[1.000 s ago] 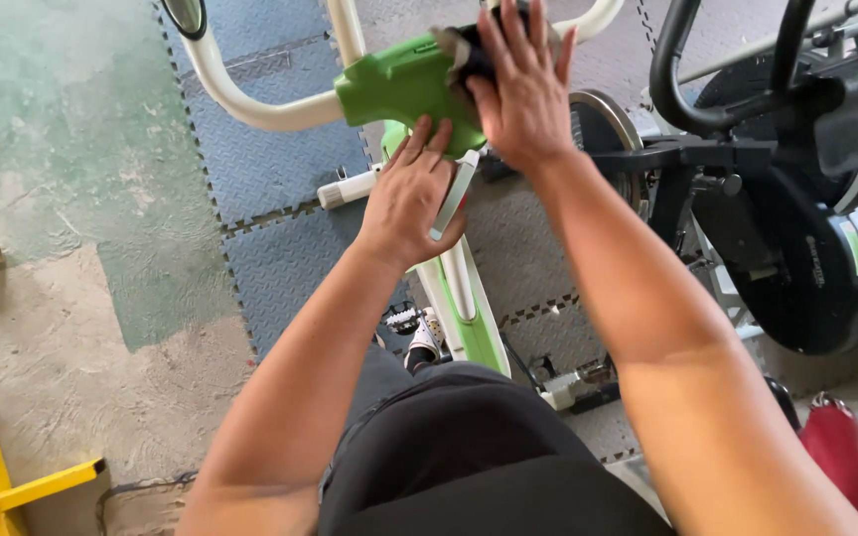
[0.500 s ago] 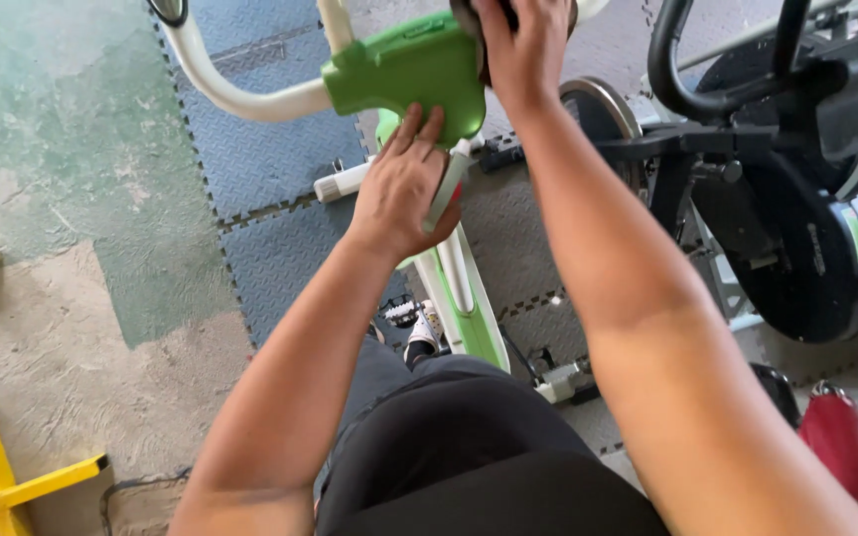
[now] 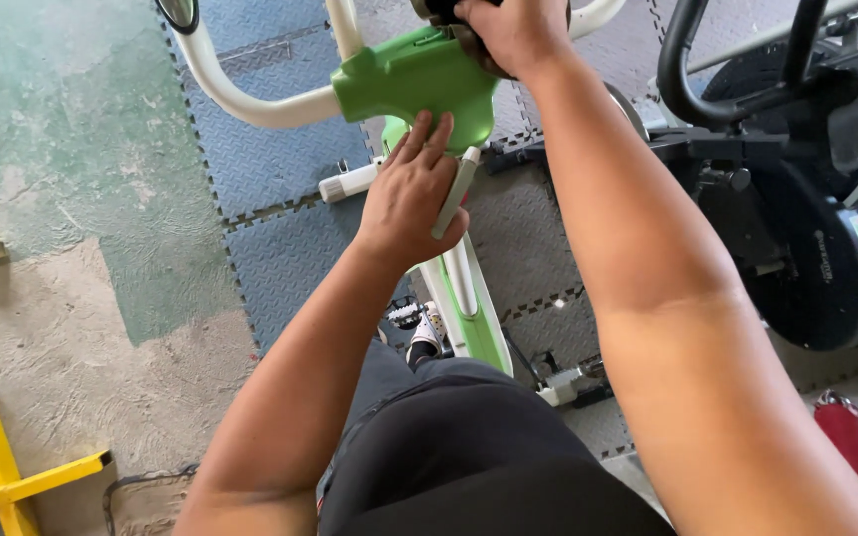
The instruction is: Cleaning and wiping down various parts of exercise bikes and stationary cardio equipment using a spray bottle and a cloth.
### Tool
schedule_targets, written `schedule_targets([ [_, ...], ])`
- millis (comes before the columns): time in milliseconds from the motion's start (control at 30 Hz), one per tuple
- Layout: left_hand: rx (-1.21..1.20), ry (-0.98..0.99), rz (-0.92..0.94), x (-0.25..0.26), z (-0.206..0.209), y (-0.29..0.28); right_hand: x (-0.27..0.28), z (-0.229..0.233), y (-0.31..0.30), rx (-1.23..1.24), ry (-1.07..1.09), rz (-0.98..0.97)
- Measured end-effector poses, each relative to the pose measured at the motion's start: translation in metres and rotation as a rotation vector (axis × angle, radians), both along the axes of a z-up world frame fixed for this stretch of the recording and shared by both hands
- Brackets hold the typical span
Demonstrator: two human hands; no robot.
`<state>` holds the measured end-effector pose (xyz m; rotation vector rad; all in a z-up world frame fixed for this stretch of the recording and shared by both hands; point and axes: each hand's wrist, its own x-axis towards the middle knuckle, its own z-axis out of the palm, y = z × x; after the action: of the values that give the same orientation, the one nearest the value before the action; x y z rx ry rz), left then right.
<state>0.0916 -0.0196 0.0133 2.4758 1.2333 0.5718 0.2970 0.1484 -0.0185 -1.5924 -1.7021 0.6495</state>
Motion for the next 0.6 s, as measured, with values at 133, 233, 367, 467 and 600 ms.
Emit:
schedule_targets([
  [133, -0.01, -0.008, -0.015, -0.001, 0.005, 0.003, 0.029, -0.013, -0.004, 0.197, -0.013, 0.116],
  [233, -0.023, -0.036, -0.014, -0.003, 0.0, 0.002, 0.053, -0.003, -0.032, 0.402, -0.006, 0.27],
  [367, -0.044, -0.022, -0.028, -0.003, 0.003, 0.002, 0.053, -0.004, -0.021, 0.406, -0.065, 0.312],
  [467, -0.029, -0.026, -0.035, -0.003, 0.005, 0.003, 0.041, -0.013, 0.004, 0.241, 0.045, 0.288],
  [600, -0.009, -0.036, -0.026, -0.003, 0.001, 0.001, 0.019, -0.02, 0.018, 0.12, -0.112, 0.082],
])
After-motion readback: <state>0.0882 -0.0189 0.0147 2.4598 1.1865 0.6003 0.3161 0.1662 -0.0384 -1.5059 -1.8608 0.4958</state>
